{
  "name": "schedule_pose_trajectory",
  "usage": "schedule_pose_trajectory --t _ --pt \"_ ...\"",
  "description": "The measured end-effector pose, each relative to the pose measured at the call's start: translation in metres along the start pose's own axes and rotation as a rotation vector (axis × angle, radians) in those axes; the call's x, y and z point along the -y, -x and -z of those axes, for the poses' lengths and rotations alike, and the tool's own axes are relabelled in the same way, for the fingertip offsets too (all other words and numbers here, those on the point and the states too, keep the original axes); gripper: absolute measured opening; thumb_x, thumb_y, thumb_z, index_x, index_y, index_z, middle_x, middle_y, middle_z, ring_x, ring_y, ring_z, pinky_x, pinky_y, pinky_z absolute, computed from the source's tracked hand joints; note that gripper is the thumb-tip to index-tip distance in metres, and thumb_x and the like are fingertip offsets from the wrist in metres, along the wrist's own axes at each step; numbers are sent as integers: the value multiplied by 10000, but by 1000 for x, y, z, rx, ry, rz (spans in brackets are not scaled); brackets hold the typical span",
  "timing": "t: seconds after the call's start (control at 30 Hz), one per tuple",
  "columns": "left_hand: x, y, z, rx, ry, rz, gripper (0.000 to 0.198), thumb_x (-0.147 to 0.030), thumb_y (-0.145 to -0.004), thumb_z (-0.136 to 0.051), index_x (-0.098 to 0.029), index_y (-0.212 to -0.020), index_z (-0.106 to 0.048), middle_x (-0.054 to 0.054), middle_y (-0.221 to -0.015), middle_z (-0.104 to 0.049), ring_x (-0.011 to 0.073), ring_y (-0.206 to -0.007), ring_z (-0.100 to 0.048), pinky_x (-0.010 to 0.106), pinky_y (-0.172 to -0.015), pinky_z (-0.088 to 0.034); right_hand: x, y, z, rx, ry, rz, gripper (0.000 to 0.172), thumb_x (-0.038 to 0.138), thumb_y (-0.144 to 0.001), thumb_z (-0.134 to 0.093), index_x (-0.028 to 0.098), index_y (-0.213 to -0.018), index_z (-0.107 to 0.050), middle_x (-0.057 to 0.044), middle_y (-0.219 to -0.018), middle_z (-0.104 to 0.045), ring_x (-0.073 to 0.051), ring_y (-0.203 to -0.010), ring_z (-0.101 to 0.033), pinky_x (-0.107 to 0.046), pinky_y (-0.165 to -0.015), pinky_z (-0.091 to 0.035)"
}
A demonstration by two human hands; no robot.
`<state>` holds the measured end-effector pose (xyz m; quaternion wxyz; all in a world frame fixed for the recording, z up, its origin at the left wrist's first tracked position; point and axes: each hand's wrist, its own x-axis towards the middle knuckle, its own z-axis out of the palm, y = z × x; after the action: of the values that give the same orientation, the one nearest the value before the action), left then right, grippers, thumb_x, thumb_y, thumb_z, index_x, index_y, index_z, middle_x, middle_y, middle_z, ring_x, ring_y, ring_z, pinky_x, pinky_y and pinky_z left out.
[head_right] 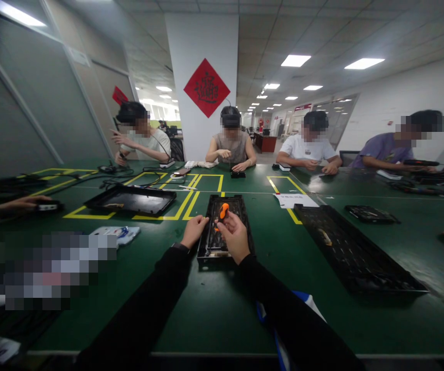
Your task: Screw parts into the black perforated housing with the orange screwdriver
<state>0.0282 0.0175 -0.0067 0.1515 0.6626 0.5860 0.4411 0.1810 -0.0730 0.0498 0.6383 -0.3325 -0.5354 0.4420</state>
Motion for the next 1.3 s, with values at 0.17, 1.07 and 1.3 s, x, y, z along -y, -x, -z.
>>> schedule_pose_trajectory --t 0.17,1.07,1.3 --pt "1 0 -1 -6 2 -8 360 -404 -765 -394 -168 -510 -303 -47 -488 -352 79 -506 -347 211 -510 -231 1 2 1 24 8 -9 320 289 -730 -550 164 -1021 -505 -58 -889 -616 -56 -485 -448 -197 -444 -391" --pt "-5 0 3 -44 223 54 245 -238 -717 -558 -126 -931 -595 86 -903 -628 128 -722 -568 272 -715 -444 -17 -33 53 -42 288 34 287 332 -693 -597 142 -909 -585 -74 -922 -642 -150 -733 -630 -311 -739 -483" --pt "-29 5 7 -109 210 -220 203 -214 -735 -519 -165 -914 -604 41 -891 -615 122 -782 -550 269 -762 -432 -17 -34 52 -129 172 -8 324 358 -718 -574 134 -953 -567 -88 -932 -650 -154 -718 -649 -274 -674 -499"
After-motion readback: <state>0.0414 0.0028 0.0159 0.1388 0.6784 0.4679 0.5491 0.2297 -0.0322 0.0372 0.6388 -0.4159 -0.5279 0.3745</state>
